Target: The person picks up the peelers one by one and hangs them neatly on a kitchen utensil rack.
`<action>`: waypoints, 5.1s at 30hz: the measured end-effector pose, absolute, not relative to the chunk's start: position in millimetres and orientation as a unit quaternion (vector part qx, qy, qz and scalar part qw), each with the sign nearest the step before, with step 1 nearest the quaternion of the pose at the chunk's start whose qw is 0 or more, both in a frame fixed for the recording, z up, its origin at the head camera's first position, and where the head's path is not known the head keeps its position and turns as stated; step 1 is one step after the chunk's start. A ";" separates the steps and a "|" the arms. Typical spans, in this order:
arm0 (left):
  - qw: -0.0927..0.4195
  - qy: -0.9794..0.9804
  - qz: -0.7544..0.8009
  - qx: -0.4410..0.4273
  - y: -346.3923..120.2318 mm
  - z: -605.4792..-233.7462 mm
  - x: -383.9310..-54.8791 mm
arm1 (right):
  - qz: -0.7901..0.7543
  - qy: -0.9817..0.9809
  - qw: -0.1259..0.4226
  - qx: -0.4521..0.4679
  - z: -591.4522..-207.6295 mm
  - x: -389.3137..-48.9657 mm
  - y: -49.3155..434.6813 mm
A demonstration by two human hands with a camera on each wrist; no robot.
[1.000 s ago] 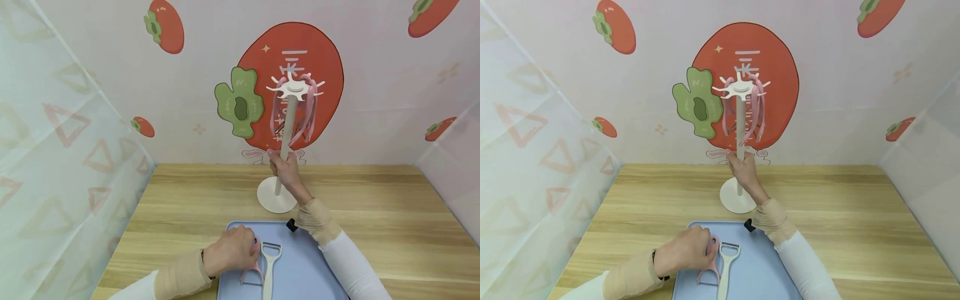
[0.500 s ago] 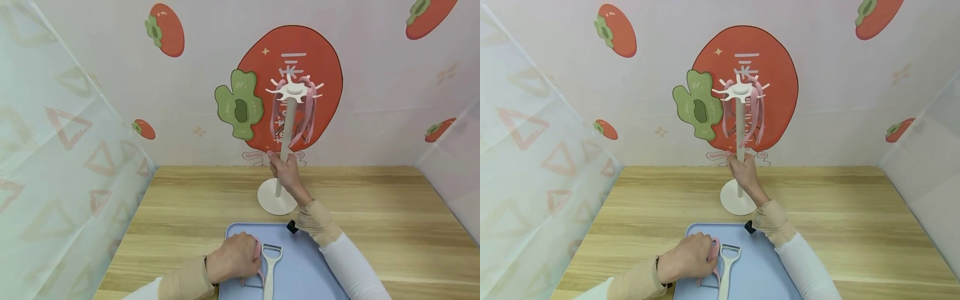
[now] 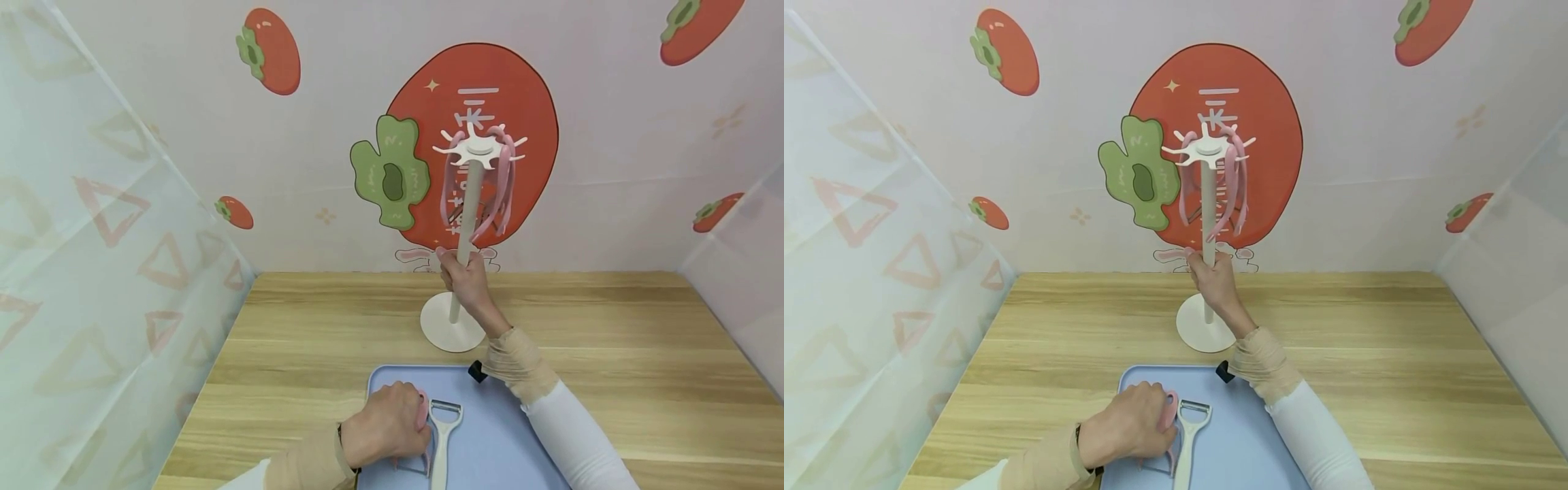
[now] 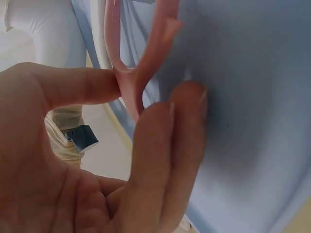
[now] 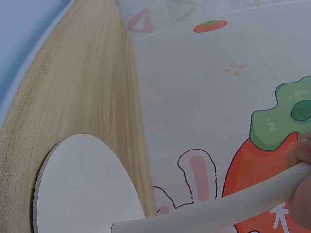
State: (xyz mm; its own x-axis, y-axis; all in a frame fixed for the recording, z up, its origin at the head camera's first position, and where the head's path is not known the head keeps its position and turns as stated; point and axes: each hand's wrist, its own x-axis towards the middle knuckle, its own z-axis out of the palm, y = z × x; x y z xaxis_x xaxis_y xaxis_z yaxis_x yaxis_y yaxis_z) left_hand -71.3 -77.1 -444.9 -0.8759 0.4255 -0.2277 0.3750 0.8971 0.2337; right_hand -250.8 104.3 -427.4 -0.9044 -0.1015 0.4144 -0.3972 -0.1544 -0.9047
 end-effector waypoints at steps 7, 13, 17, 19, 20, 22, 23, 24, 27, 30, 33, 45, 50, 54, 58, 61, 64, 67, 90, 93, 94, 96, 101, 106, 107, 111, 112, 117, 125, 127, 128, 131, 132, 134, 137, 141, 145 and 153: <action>0.146 0.966 0.081 0.197 -77.4 -445.8 -75.8 | 0.734 -0.642 0.107 0.194 -426.9 -250.9 104.2; 0.149 0.965 0.080 0.203 -79.2 -443.2 -78.5 | 0.734 -0.643 0.101 0.196 -426.5 -250.2 103.9; 0.153 0.963 0.079 0.206 -80.5 -438.7 -79.6 | 0.735 -0.639 0.101 0.202 -427.4 -251.7 104.3; 0.150 0.963 0.075 0.210 -81.5 -436.2 -79.6 | 0.735 -0.638 0.103 0.205 -427.7 -252.0 104.3; 0.148 0.963 0.074 0.212 -82.2 -434.9 -79.6 | 0.735 -0.637 0.103 0.206 -427.9 -252.1 104.4; 0.138 0.963 0.074 0.222 -83.6 -432.9 -79.5 | 0.736 -0.637 0.105 0.206 -427.8 -251.9 104.3; 0.131 0.962 0.076 0.227 -84.3 -432.2 -79.6 | 0.737 -0.635 0.106 0.205 -427.7 -251.8 104.3; 0.122 0.962 0.077 0.232 -85.1 -431.8 -79.8 | 0.737 -0.635 0.106 0.205 -427.5 -251.6 104.2; 0.101 0.961 0.088 0.243 -87.2 -431.0 -81.3 | 0.737 -0.636 0.104 0.204 -428.1 -251.6 104.4; 0.096 0.960 0.102 0.243 -89.1 -429.9 -83.9 | 0.736 -0.637 0.101 0.206 -428.5 -252.4 104.8; 0.104 0.960 0.114 0.232 -91.0 -426.5 -86.1 | 0.736 -0.637 0.100 0.208 -428.8 -252.6 104.9; 0.105 0.958 0.159 0.215 -98.5 -405.3 -97.4 | 0.734 -0.635 0.110 0.212 -429.2 -252.8 103.2; 0.084 0.952 0.189 0.227 -101.3 -394.1 -102.6 | 0.733 -0.640 0.105 0.207 -428.4 -251.7 103.4; 0.068 0.944 0.220 0.237 -101.9 -386.4 -106.9 | 0.733 -0.641 0.103 0.203 -428.2 -251.5 103.5; 0.048 0.936 0.253 0.241 -102.9 -378.0 -109.4 | 0.733 -0.640 0.106 0.203 -428.6 -251.7 103.3; 0.049 0.927 0.287 0.237 -103.1 -370.8 -111.0 | 0.736 -0.637 0.108 0.202 -428.4 -251.2 103.1; 0.039 0.919 0.312 0.238 -103.0 -362.1 -112.0 | 0.737 -0.636 0.107 0.200 -427.9 -251.0 103.4; 0.019 0.914 0.319 0.249 -103.0 -353.6 -113.2 | 0.736 -0.638 0.107 0.198 -427.6 -250.6 104.2; -0.077 0.875 0.377 0.294 -109.3 -315.6 -127.9 | 0.743 -0.630 0.103 0.204 -428.5 -250.6 103.8; -0.088 0.866 0.387 0.304 -110.6 -312.6 -129.8 | 0.742 -0.629 0.107 0.206 -428.6 -250.7 103.3; -0.095 0.861 0.391 0.309 -110.9 -312.0 -130.8 | 0.742 -0.629 0.109 0.205 -428.6 -250.8 103.1; -0.110 0.853 0.400 0.316 -111.4 -311.1 -133.1 | 0.741 -0.630 0.111 0.204 -429.0 -251.0 102.8; -0.146 0.831 0.436 0.315 -111.9 -310.8 -140.7 | 0.734 -0.639 0.111 0.201 -428.1 -250.3 103.0; -0.178 0.801 0.476 0.315 -111.9 -309.1 -147.6 | 0.727 -0.648 0.108 0.199 -426.6 -249.0 103.8; -0.184 0.795 0.484 0.317 -111.8 -308.2 -148.7 | 0.727 -0.648 0.107 0.198 -426.5 -248.9 103.8; -0.195 0.778 0.506 0.318 -111.0 -305.4 -153.2 | 0.730 -0.648 0.104 0.191 -426.8 -249.5 103.4; -0.197 0.775 0.510 0.318 -110.7 -305.0 -154.0 | 0.731 -0.647 0.104 0.190 -427.1 -249.8 103.2; -0.208 0.764 0.523 0.317 -109.2 -302.0 -157.2 | 0.732 -0.646 0.103 0.194 -427.1 -250.7 103.6; -0.215 0.754 0.541 0.305 -105.9 -293.7 -163.3 | 0.732 -0.644 0.108 0.194 -427.0 -250.7 104.4; -0.215 0.751 0.546 0.303 -105.9 -292.6 -165.6 | 0.732 -0.644 0.108 0.193 -427.0 -250.2 104.3; -0.215 0.750 0.548 0.302 -106.1 -292.3 -167.0 | 0.732 -0.644 0.108 0.193 -426.9 -250.0 104.2; -0.220 0.744 0.555 0.301 -106.1 -291.4 -170.9 | 0.731 -0.645 0.105 0.196 -426.8 -249.8 104.2; -0.224 0.742 0.556 0.301 -106.1 -291.3 -172.4 | 0.731 -0.644 0.105 0.197 -426.9 -249.9 104.3; -0.230 0.737 0.559 0.301 -105.7 -290.8 -174.7 | 0.732 -0.644 0.102 0.199 -426.9 -249.8 104.3; -0.235 0.729 0.568 0.300 -104.8 -290.1 -178.1 | 0.733 -0.643 0.101 0.199 -427.0 -249.7 104.3; -0.237 0.721 0.579 0.298 -103.4 -287.1 -181.3 | 0.734 -0.642 0.102 0.196 -427.1 -249.5 104.0; -0.244 0.720 0.577 0.299 -102.0 -282.9 -184.7 | 0.735 -0.642 0.104 0.192 -426.9 -249.3 103.6; -0.266 0.718 0.559 0.320 -97.7 -274.1 -191.8 | 0.734 -0.643 0.103 0.191 -426.4 -248.9 103.7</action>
